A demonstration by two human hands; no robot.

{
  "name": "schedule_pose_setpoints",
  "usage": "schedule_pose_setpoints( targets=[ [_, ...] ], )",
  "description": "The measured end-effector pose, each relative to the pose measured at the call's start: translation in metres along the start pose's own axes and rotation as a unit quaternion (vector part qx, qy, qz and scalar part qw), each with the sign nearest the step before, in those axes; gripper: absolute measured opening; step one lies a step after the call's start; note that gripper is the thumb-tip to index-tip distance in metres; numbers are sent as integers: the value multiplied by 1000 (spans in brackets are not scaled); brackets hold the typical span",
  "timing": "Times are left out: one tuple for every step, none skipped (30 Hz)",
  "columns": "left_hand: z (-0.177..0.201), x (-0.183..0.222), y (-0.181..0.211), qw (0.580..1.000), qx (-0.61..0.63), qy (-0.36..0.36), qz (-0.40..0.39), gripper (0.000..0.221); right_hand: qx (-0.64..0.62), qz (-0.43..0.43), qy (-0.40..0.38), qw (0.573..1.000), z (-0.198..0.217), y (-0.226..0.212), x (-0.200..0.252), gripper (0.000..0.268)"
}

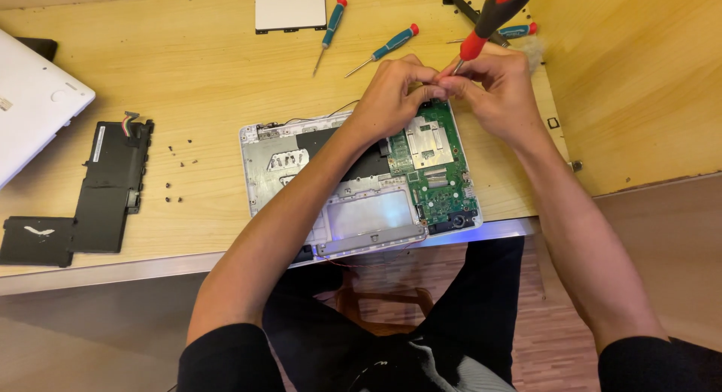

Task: Repairing a laptop by removing screws, cleaning internal components with a brush, and repositioning parts.

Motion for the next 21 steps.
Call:
schedule_pose_setpoints(
  targets=[
    [-1,1,-1,1000,2,-1,1,8,1,-2,0,1000,-1,0,2,7],
    [-1,1,-1,1000,4,-8,1,9,30,20,7,999,-1,-5,1,7],
    [-2,1,-1,1000,6,-16,2,11,59,43,14,997,0,-9,0,7],
    [-1,0,1,1000,5,-14,2,11,58,45,14,997,-1,-7,-1,7],
    [1,0,1,1000,24,3,20,8,93,79,30,992,0,-10,-1,13],
    [3,0,0,998,44,18,39,14,127,112,48,984,1,-12,0,25],
    [2,-1,2,998,42,18,38,14,126,112,48,984,1,-12,1,25],
    [5,-1,6,998,44,33,26,13,130,107,51,984,0,-10,1,24],
    [8,0,10,998,45,49,13,20,133,101,54,984,-1,-9,2,23],
    [4,-2,2,998,41,52,16,20,128,103,50,985,-2,-7,3,23],
    [2,-4,-4,998,6,65,3,20,122,104,55,985,-2,-5,5,27],
    [5,-3,-10,996,-33,78,-7,24,113,106,59,986,-6,-4,5,32],
    [7,0,-9,996,-40,83,-1,24,103,109,54,987,-10,-1,6,32],
    [6,-1,-7,998,-25,66,0,21,123,121,68,983,-9,-1,7,35],
    [4,-2,-5,999,-8,48,1,17,143,133,83,977,-8,0,7,39],
    [4,-2,-7,999,-12,51,2,17,140,136,82,977,-9,0,8,39],
    [2,-2,-7,999,-16,41,-8,12,133,123,92,979,-8,3,8,41],
    [1,-3,-8,999,-20,33,-18,11,127,111,101,981,-6,5,7,42],
    [1,-3,-5,999,-23,38,-18,11,124,115,98,981,-6,4,8,42],
    [0,-3,-4,999,-29,29,-13,8,127,109,96,981,-6,4,8,43],
    [0,-2,-3,999,-34,21,-8,6,129,103,94,982,-7,5,8,44]
  ],
)
Point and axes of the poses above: each hand's wrist, its own x-axis away from the middle knuckle, its own z-axis out of the back of the hand, y = z × x, the point moved 8 cm from there along -x, towards the middle knuckle, and after that the axes turned 5 degrees about y, right-handed, at the moved point
